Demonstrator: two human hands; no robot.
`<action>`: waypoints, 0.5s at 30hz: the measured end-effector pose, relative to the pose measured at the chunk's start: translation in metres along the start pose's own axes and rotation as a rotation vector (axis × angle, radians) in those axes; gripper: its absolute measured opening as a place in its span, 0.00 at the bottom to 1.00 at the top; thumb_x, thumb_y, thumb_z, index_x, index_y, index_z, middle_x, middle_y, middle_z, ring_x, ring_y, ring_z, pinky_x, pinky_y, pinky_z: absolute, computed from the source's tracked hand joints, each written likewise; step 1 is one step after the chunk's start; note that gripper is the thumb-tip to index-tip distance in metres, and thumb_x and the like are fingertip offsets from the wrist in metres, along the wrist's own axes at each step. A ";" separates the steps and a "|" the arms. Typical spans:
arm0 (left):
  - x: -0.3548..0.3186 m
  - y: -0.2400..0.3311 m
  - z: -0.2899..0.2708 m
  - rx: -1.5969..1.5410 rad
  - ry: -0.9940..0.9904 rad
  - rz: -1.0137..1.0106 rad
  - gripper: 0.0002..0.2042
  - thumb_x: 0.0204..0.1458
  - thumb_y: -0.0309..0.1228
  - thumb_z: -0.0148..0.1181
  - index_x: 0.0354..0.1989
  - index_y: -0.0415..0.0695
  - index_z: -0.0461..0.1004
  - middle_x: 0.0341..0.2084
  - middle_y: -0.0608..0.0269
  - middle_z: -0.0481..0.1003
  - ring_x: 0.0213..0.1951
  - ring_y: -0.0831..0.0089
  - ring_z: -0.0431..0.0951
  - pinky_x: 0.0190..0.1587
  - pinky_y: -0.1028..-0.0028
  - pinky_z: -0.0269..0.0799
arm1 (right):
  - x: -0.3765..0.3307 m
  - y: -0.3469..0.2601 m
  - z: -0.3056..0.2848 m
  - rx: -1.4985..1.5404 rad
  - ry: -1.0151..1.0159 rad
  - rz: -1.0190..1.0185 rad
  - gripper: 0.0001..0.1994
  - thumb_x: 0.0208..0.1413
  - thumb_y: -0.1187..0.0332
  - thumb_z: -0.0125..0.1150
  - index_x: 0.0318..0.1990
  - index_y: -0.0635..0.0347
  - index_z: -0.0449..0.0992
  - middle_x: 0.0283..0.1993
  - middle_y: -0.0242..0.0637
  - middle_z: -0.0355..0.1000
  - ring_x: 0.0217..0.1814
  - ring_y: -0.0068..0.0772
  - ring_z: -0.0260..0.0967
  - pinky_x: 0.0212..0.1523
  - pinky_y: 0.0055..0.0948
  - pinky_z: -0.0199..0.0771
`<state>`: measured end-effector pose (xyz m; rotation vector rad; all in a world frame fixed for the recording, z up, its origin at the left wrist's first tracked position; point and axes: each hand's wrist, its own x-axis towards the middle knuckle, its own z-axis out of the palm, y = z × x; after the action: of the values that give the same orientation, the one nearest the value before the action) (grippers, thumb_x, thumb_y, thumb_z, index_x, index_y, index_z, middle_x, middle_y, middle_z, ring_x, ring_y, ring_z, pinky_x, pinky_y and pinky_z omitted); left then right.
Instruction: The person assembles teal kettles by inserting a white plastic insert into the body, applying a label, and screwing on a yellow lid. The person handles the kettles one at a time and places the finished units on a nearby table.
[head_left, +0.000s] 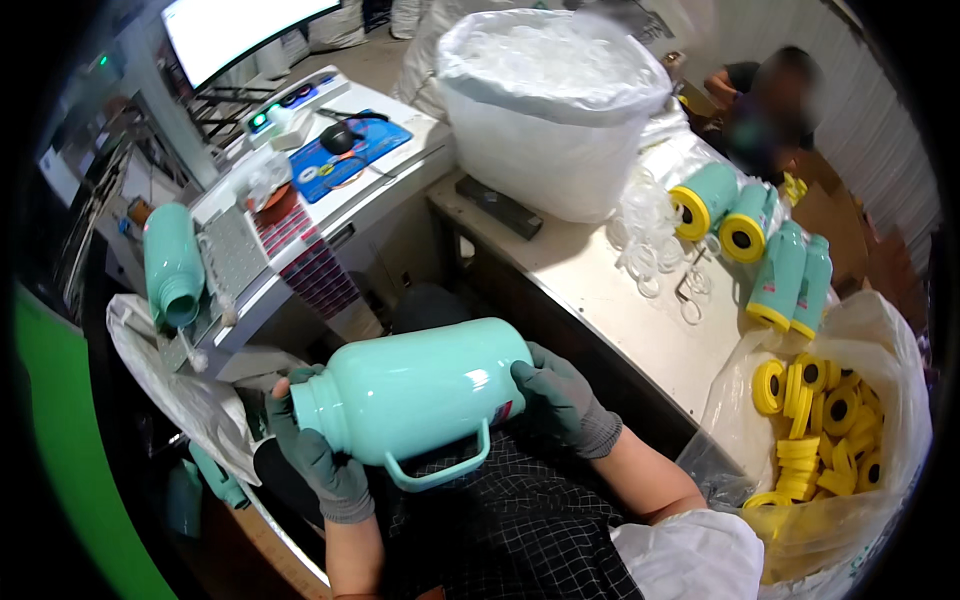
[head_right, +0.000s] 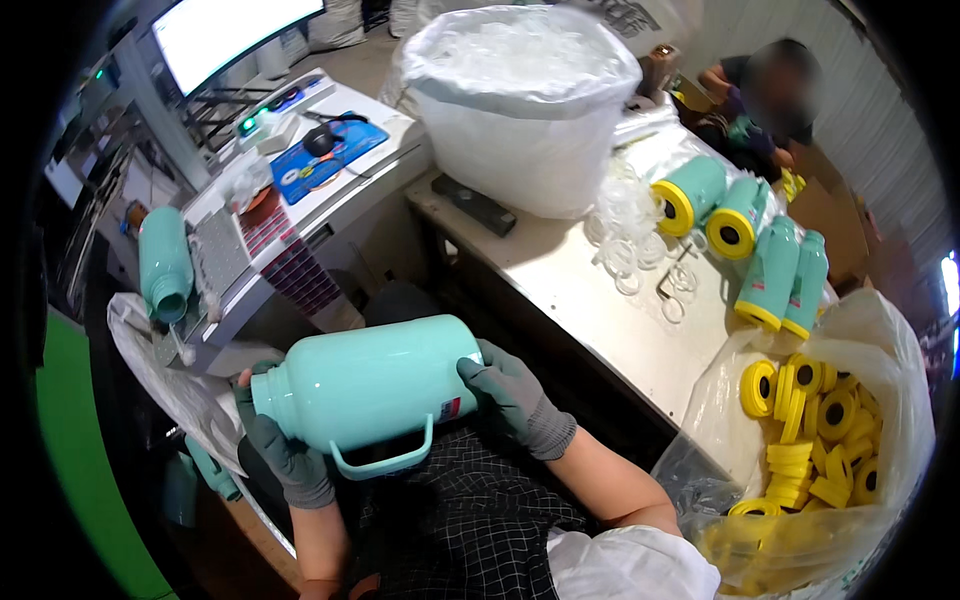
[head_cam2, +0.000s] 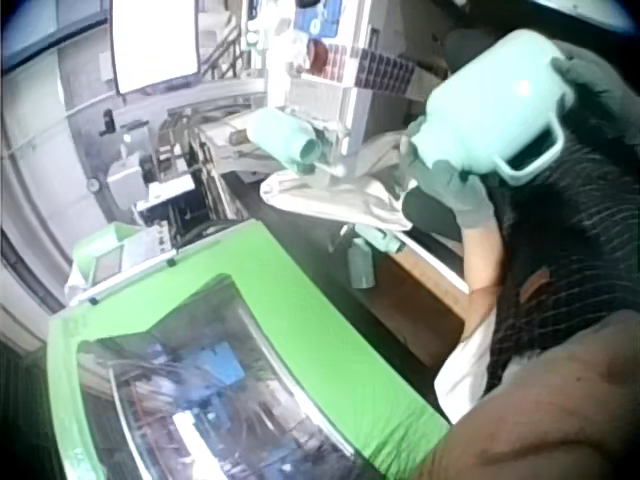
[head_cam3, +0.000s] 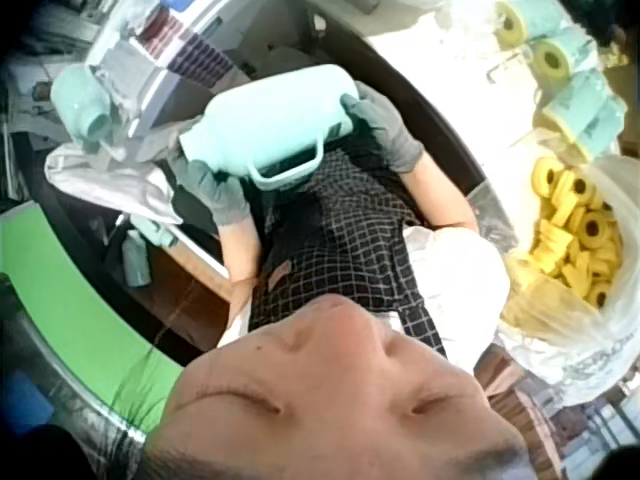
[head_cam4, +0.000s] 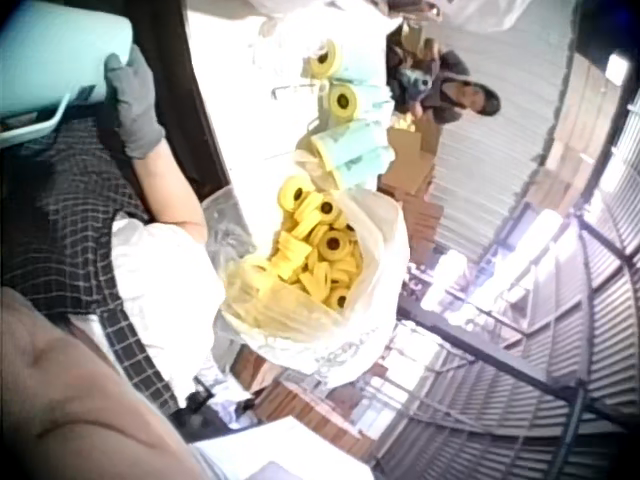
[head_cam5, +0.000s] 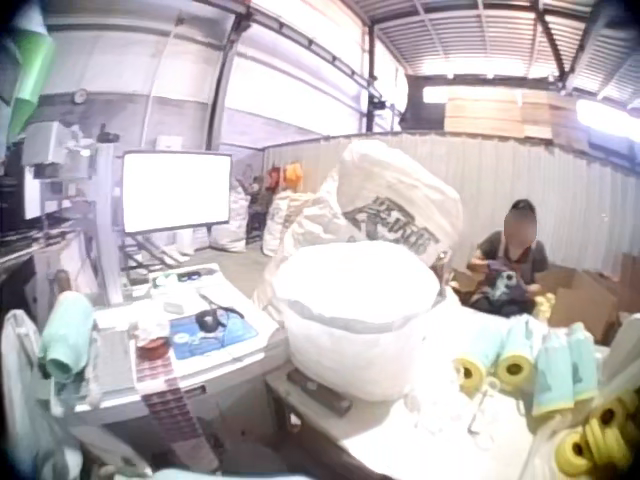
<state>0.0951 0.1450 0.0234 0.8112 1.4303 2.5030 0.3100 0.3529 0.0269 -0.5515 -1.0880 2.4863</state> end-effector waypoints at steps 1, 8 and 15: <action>-0.001 -0.007 -0.011 -0.019 0.025 -0.040 0.29 0.65 0.43 0.56 0.69 0.39 0.62 0.59 0.57 0.70 0.59 0.65 0.72 0.66 0.65 0.66 | -0.008 0.002 -0.014 -0.189 0.026 -0.100 0.23 0.69 0.61 0.59 0.63 0.70 0.69 0.56 0.44 0.76 0.54 0.28 0.76 0.56 0.30 0.78; 0.015 -0.001 -0.063 0.786 -0.266 0.302 0.25 0.69 0.39 0.49 0.67 0.33 0.65 0.66 0.46 0.67 0.64 0.50 0.72 0.66 0.56 0.69 | -0.081 -0.025 -0.134 -0.759 0.951 -0.661 0.20 0.63 0.72 0.66 0.61 0.65 0.73 0.51 0.37 0.79 0.51 0.27 0.76 0.55 0.27 0.76; 0.024 0.002 -0.095 1.316 -0.568 0.583 0.24 0.66 0.36 0.58 0.65 0.34 0.66 0.65 0.43 0.67 0.64 0.45 0.72 0.66 0.55 0.69 | -0.290 -0.090 -0.313 -1.913 1.793 -0.159 0.26 0.58 0.58 0.61 0.61 0.61 0.73 0.54 0.48 0.76 0.58 0.52 0.72 0.58 0.48 0.72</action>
<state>0.0257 0.0813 -0.0033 2.0927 2.7107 0.9556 0.7266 0.4619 -0.0427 -2.0507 -1.6880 -0.5196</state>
